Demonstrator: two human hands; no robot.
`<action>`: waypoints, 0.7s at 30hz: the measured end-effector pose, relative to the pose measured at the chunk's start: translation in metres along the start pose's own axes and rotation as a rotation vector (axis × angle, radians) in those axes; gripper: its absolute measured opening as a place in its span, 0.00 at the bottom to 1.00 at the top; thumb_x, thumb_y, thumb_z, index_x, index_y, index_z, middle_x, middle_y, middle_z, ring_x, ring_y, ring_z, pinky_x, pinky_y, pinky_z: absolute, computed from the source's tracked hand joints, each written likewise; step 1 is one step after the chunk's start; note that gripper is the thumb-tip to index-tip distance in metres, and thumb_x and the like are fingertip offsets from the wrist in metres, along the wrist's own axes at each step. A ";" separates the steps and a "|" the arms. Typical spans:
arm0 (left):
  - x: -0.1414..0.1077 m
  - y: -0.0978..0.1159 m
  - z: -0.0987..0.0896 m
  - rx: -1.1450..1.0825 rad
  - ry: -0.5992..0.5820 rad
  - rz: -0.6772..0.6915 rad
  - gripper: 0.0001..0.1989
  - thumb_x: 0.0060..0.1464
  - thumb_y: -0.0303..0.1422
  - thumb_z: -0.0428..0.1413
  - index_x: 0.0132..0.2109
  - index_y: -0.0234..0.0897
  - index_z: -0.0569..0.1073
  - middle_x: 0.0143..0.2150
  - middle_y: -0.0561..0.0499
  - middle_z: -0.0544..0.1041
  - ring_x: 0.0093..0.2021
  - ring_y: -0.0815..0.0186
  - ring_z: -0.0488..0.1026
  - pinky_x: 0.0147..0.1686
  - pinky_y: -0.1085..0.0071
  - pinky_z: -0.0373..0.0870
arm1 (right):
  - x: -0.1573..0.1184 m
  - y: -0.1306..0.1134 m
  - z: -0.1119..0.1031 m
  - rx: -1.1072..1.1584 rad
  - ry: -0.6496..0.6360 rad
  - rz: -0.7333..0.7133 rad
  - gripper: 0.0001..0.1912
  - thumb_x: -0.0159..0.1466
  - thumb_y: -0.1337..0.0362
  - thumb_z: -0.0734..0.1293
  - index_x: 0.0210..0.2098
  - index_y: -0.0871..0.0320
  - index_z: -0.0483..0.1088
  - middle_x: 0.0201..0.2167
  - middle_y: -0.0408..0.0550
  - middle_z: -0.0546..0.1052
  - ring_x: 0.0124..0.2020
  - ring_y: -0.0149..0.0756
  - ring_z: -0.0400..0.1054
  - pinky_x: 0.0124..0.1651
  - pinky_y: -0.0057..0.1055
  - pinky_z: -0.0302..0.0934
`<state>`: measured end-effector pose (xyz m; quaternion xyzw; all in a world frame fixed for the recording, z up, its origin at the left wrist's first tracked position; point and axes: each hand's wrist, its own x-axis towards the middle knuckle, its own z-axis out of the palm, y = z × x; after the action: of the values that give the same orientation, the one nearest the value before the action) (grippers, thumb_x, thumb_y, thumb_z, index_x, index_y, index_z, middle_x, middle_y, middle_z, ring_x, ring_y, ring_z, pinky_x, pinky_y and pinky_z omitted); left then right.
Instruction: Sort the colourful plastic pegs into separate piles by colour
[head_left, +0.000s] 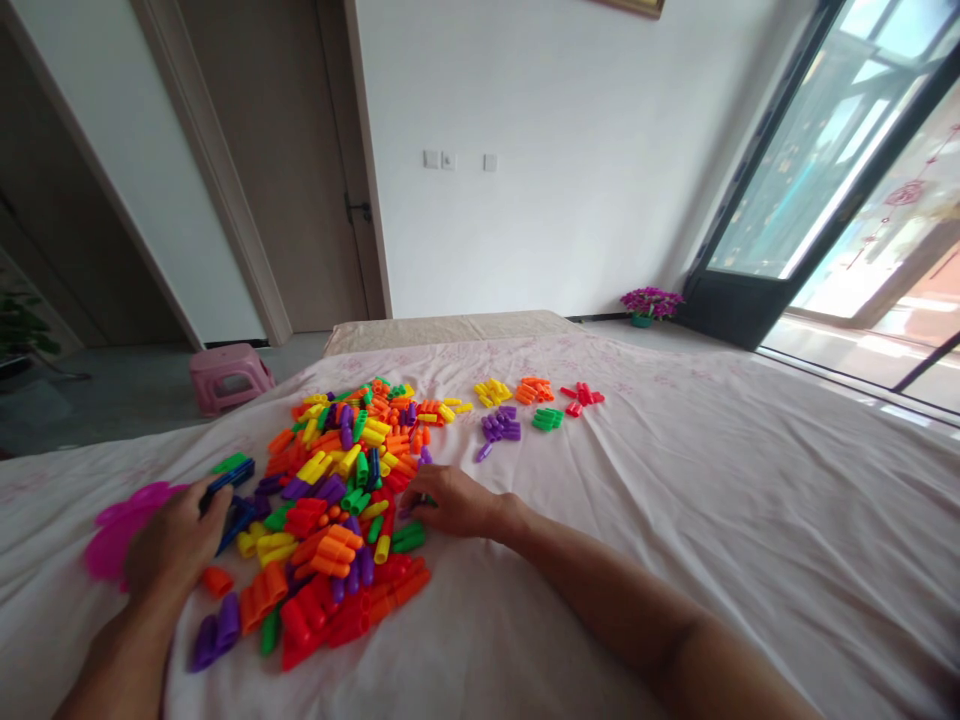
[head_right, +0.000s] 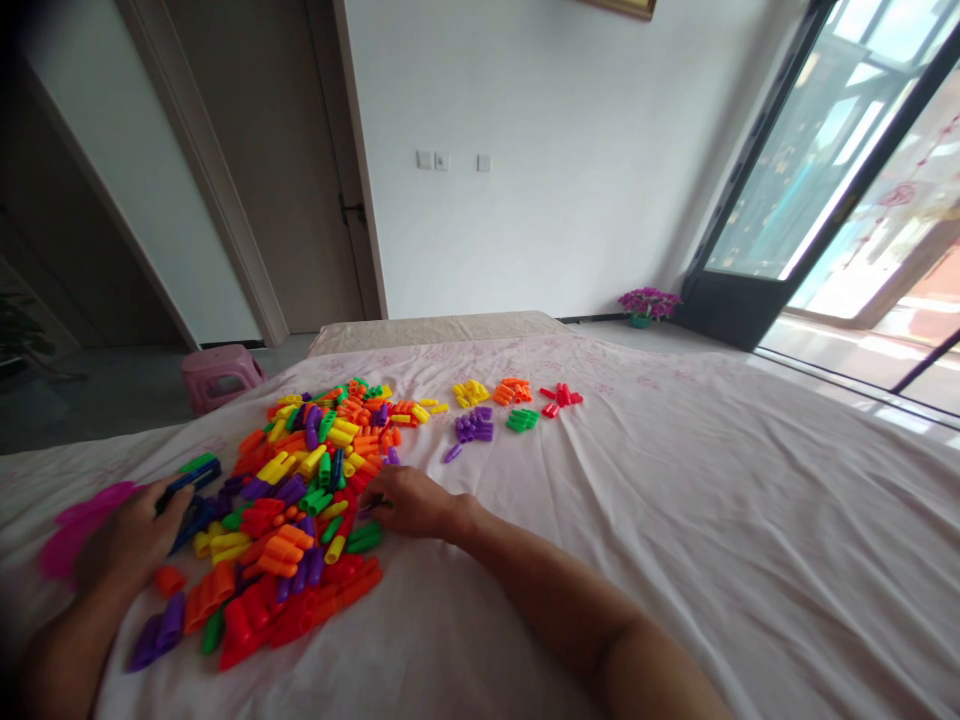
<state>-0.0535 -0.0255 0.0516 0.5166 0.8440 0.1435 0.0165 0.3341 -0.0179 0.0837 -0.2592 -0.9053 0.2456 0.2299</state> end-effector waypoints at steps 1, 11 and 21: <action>0.001 0.000 0.000 -0.004 -0.009 -0.002 0.35 0.60 0.53 0.33 0.62 0.39 0.66 0.56 0.37 0.74 0.47 0.49 0.75 0.42 0.59 0.69 | 0.000 0.004 0.001 0.001 0.041 0.022 0.09 0.59 0.74 0.67 0.39 0.60 0.77 0.37 0.47 0.79 0.39 0.32 0.71 0.45 0.25 0.62; 0.000 0.002 -0.002 -0.013 -0.031 -0.026 0.36 0.59 0.54 0.33 0.62 0.39 0.65 0.56 0.36 0.74 0.48 0.48 0.74 0.42 0.59 0.69 | 0.004 0.047 -0.024 0.365 0.508 0.407 0.12 0.58 0.59 0.70 0.39 0.60 0.75 0.32 0.45 0.78 0.24 0.28 0.69 0.26 0.24 0.63; 0.007 -0.005 0.006 -0.004 -0.048 -0.026 0.37 0.58 0.55 0.32 0.62 0.39 0.66 0.54 0.36 0.75 0.46 0.47 0.75 0.41 0.58 0.69 | -0.037 0.121 -0.087 -0.052 0.895 0.572 0.14 0.56 0.56 0.71 0.37 0.59 0.76 0.33 0.48 0.79 0.35 0.37 0.73 0.39 0.32 0.66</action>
<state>-0.0598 -0.0204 0.0456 0.5090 0.8496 0.1326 0.0399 0.4531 0.0788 0.0724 -0.5809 -0.6176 0.1412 0.5111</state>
